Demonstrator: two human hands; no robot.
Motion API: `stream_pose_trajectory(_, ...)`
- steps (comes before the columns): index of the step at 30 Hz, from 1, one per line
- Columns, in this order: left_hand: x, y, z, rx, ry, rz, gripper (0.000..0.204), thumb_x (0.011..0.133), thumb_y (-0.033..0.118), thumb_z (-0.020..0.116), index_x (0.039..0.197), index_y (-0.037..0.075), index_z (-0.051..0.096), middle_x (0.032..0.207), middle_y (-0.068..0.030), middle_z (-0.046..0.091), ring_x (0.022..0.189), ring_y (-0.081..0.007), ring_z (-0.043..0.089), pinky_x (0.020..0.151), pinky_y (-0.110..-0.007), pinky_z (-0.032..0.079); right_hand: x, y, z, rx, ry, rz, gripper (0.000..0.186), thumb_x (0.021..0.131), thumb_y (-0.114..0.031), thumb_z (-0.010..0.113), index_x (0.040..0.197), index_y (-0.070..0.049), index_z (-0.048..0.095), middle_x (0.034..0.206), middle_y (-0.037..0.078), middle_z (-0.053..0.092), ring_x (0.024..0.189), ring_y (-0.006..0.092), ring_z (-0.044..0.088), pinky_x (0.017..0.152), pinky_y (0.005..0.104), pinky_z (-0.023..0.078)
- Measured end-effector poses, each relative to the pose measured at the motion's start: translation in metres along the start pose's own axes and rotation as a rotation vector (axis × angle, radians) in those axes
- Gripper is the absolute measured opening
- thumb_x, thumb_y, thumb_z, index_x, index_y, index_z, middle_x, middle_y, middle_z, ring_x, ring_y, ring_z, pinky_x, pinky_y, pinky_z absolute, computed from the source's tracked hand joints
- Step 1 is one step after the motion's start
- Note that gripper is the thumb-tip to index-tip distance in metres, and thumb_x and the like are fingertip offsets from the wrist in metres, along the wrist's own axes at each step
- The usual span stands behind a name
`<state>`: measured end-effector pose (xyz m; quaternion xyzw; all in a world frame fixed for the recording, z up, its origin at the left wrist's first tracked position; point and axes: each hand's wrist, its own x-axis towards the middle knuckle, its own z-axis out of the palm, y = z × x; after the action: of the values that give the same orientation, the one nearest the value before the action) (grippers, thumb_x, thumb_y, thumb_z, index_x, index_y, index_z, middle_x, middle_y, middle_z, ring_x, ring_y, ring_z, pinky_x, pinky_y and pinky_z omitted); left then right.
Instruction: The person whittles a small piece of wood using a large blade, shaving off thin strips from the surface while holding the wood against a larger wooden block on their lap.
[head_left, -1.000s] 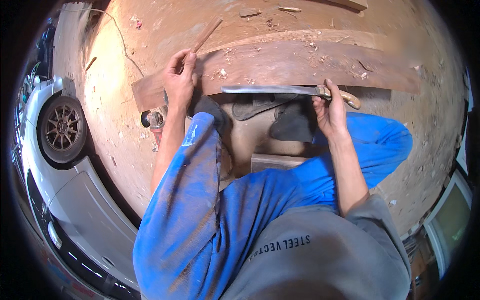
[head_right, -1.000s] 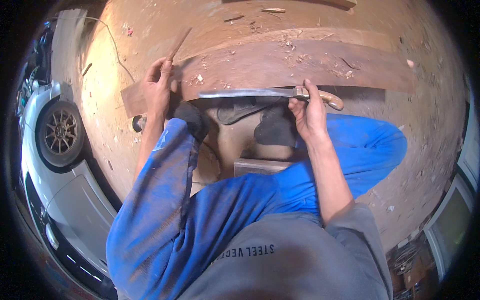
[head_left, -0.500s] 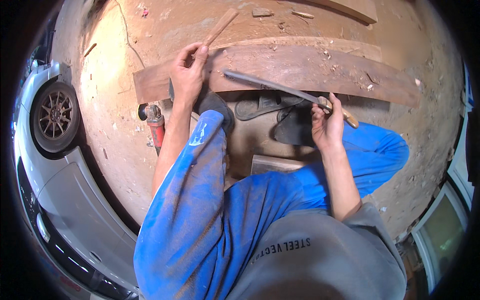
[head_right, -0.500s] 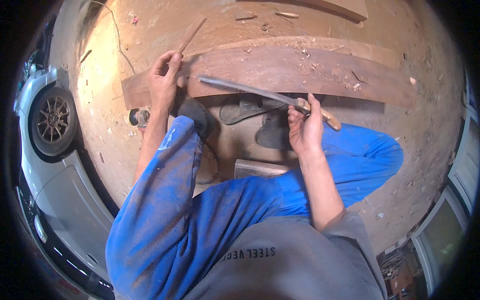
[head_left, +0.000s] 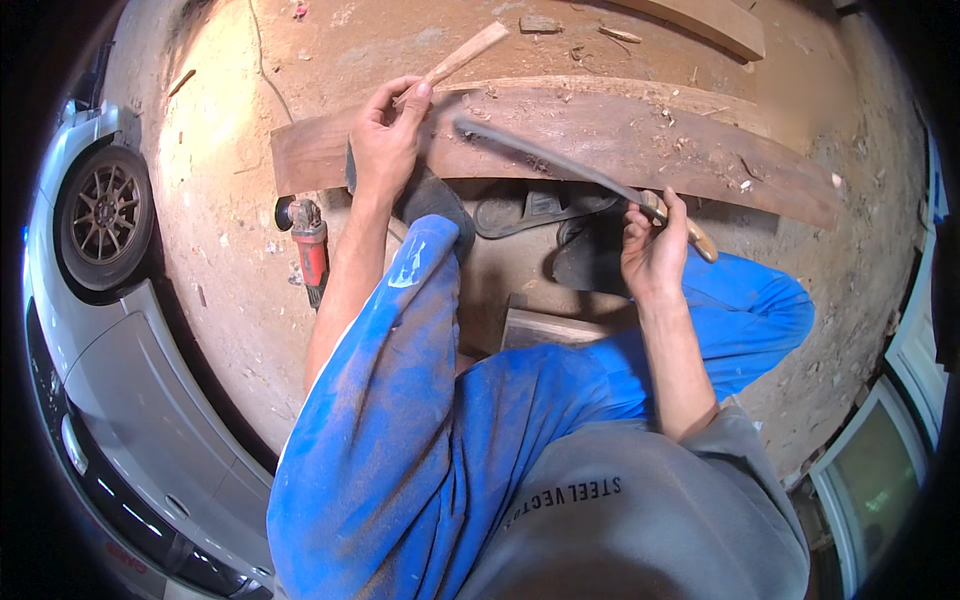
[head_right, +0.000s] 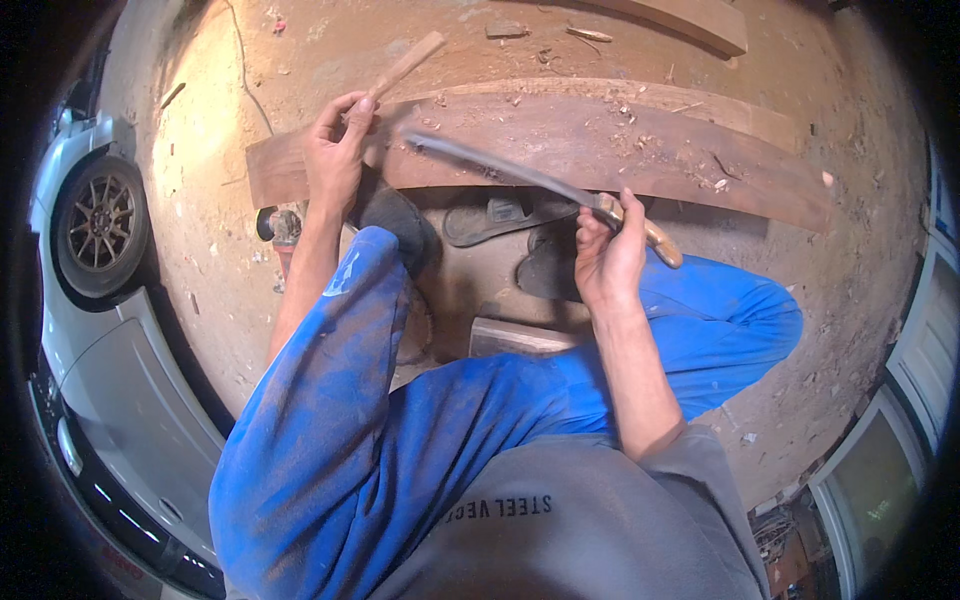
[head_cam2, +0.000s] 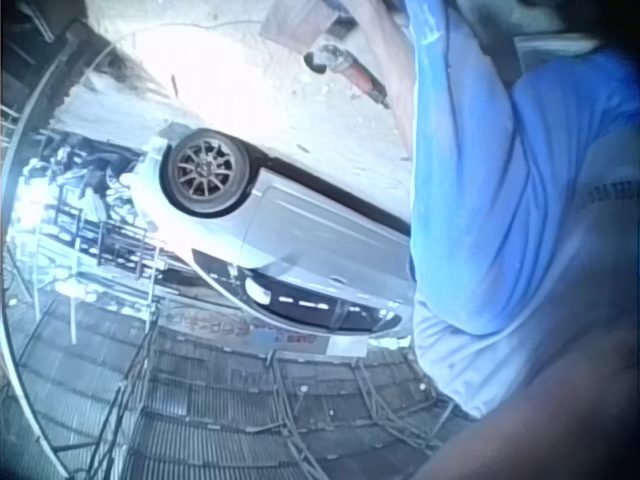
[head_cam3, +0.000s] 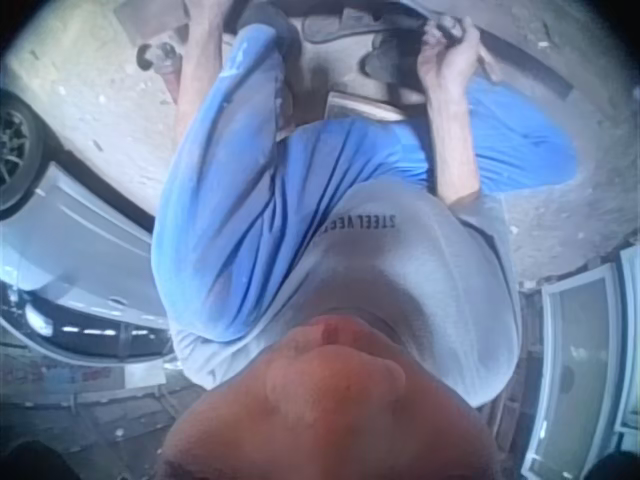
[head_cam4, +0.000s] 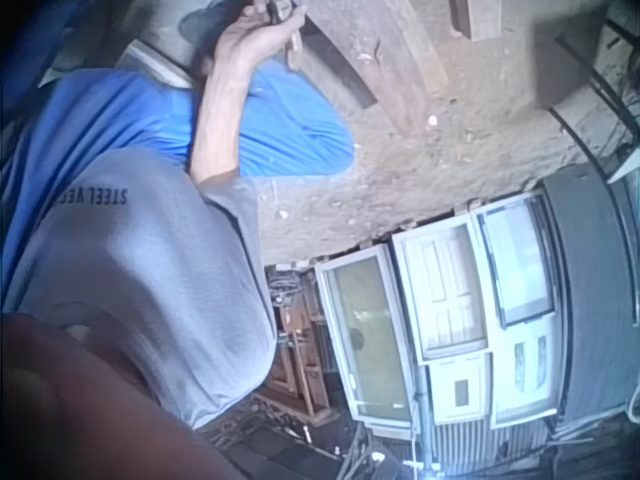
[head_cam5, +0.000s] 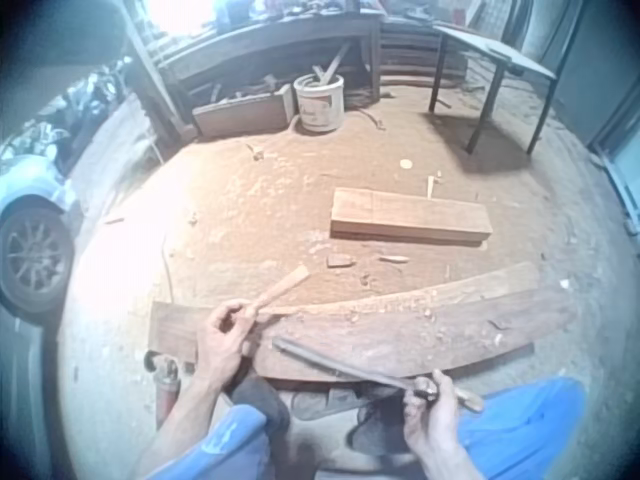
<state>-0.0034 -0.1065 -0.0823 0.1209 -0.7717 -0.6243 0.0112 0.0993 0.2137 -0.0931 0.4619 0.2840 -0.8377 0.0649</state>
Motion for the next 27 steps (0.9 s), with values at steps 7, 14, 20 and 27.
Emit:
stream_pose_trajectory(7,0.002,0.000,0.000,-0.002,0.009,-0.016,0.028,0.100,0.026,0.073,0.115,0.002,0.072,0.096,-0.0015,0.072,0.088,-0.0081,0.065,0.081,-0.023,0.052,-0.008,0.012,0.003,-0.083,0.065,-0.018,0.034,0.102,-0.037,0.062,0.102,-0.003,0.059,0.083,0.012,0.066,0.070,0.0158,0.066,0.057,0.0251,0.056)
stream_pose_trajectory(14,0.002,-0.002,-0.002,-0.055,0.023,-0.037,0.026,0.101,0.026,0.072,0.113,0.002,0.072,0.096,-0.0021,0.072,0.087,-0.0082,0.065,0.080,-0.024,0.052,0.001,0.007,0.019,0.079,0.048,-0.082,0.030,0.103,-0.032,0.062,0.103,-0.003,0.060,0.087,0.011,0.069,0.075,0.0180,0.068,0.059,0.0250,0.057)
stream_pose_trajectory(20,0.002,-0.001,-0.003,-0.022,0.009,-0.027,0.029,0.102,0.029,0.070,0.113,0.002,0.073,0.097,-0.0044,0.073,0.089,-0.0100,0.065,0.083,-0.026,0.051,0.001,-0.003,0.003,-0.084,-0.008,-0.011,0.028,0.101,-0.032,0.064,0.100,-0.004,0.060,0.085,0.010,0.069,0.070,0.0177,0.069,0.054,0.0238,0.053)
stream_pose_trajectory(27,0.003,-0.003,-0.005,-0.003,-0.002,-0.021,0.031,0.102,0.030,0.069,0.113,0.001,0.073,0.098,-0.0053,0.074,0.090,-0.0109,0.065,0.085,-0.027,0.051,0.013,-0.027,-0.022,0.165,0.076,-0.147,0.029,0.101,-0.029,0.062,0.101,0.000,0.061,0.087,0.013,0.068,0.073,0.0169,0.068,0.060,0.0210,0.057)
